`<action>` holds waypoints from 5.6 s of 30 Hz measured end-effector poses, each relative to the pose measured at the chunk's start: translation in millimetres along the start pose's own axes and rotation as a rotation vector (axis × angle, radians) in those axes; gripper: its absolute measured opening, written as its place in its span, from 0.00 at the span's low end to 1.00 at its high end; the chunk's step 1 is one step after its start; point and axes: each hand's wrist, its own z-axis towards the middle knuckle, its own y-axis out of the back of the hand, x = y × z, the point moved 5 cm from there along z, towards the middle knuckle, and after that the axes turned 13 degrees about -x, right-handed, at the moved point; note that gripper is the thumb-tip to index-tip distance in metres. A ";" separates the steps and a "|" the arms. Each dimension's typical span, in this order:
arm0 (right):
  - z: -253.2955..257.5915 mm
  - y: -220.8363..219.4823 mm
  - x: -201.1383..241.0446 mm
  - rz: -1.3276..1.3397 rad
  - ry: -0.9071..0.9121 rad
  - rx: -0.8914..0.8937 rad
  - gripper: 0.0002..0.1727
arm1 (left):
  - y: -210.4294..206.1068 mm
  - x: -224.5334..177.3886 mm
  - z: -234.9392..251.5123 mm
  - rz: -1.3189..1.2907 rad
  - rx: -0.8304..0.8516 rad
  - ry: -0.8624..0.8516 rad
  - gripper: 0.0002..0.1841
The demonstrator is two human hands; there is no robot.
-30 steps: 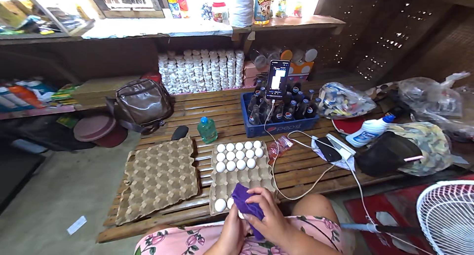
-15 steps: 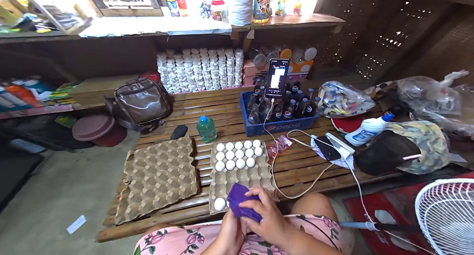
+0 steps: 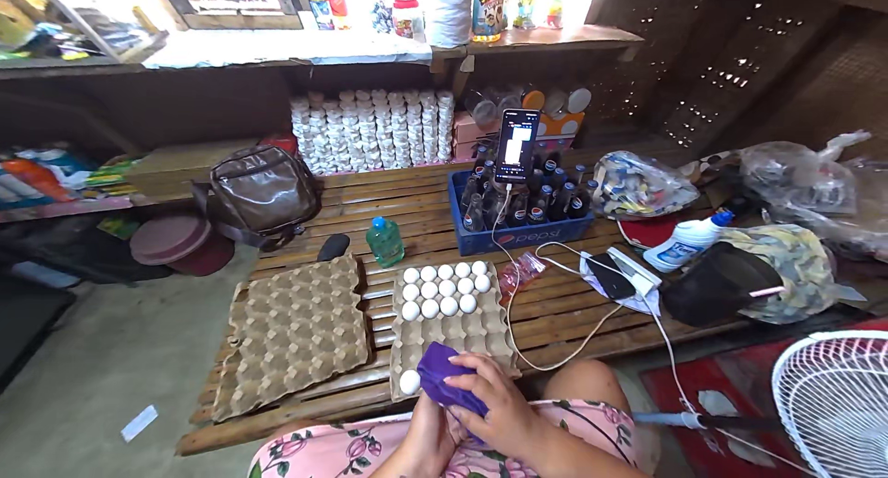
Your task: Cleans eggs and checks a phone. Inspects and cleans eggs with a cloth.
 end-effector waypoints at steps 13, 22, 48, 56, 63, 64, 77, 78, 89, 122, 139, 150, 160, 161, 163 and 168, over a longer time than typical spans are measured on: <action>3.0 4.7 -19.0 0.233 -0.398 0.029 0.23 | -2.7 7.4 5.8 0.277 0.211 -0.188 0.30; 2.5 0.7 -5.0 -0.007 -0.072 0.059 0.17 | -2.4 2.8 0.6 0.163 0.062 -0.197 0.31; 8.2 6.3 -15.1 0.081 -0.316 0.091 0.27 | -3.5 2.8 8.5 0.173 0.156 -0.194 0.37; 10.1 6.2 -13.6 0.082 -0.302 0.072 0.24 | -3.8 6.5 3.9 0.345 0.229 -0.243 0.28; 6.6 5.5 -19.2 0.106 -0.376 0.068 0.27 | -2.4 3.8 9.3 0.246 0.131 -0.206 0.32; 5.9 4.8 -16.0 0.082 -0.343 0.081 0.27 | -1.8 2.9 9.7 0.213 0.105 -0.191 0.34; 9.9 7.3 -25.0 0.120 -0.406 0.020 0.25 | -1.1 8.7 13.4 0.328 0.239 -0.267 0.26; 8.9 7.0 -23.7 0.102 -0.388 0.022 0.26 | -2.4 7.1 11.6 0.299 0.208 -0.253 0.30; 11.1 8.0 -17.1 0.052 -0.341 0.076 0.27 | -3.8 7.7 7.7 0.326 0.217 -0.245 0.30; 11.3 6.0 -8.9 0.003 -0.072 0.133 0.23 | -3.7 6.4 2.7 0.209 0.150 -0.198 0.28; 12.2 8.8 -14.1 0.111 -0.227 0.099 0.25 | -2.7 7.4 6.8 0.215 0.206 -0.230 0.27; 5.5 12.0 -18.5 0.257 -0.437 0.029 0.27 | 3.1 0.8 13.5 0.111 0.113 -0.323 0.12; 3.1 5.7 -4.4 0.094 -0.114 0.041 0.22 | 6.0 -4.0 11.8 -0.016 -0.006 -0.287 0.26; 2.7 5.2 -5.4 0.097 -0.121 0.040 0.22 | 5.4 -2.9 10.6 0.020 0.006 -0.298 0.27; 2.7 5.0 -11.3 0.143 -0.210 0.020 0.22 | 3.6 0.4 9.2 0.126 0.054 -0.328 0.27; 2.5 6.0 -16.6 0.216 -0.417 0.002 0.26 | 1.0 2.1 9.4 0.178 0.105 -0.315 0.25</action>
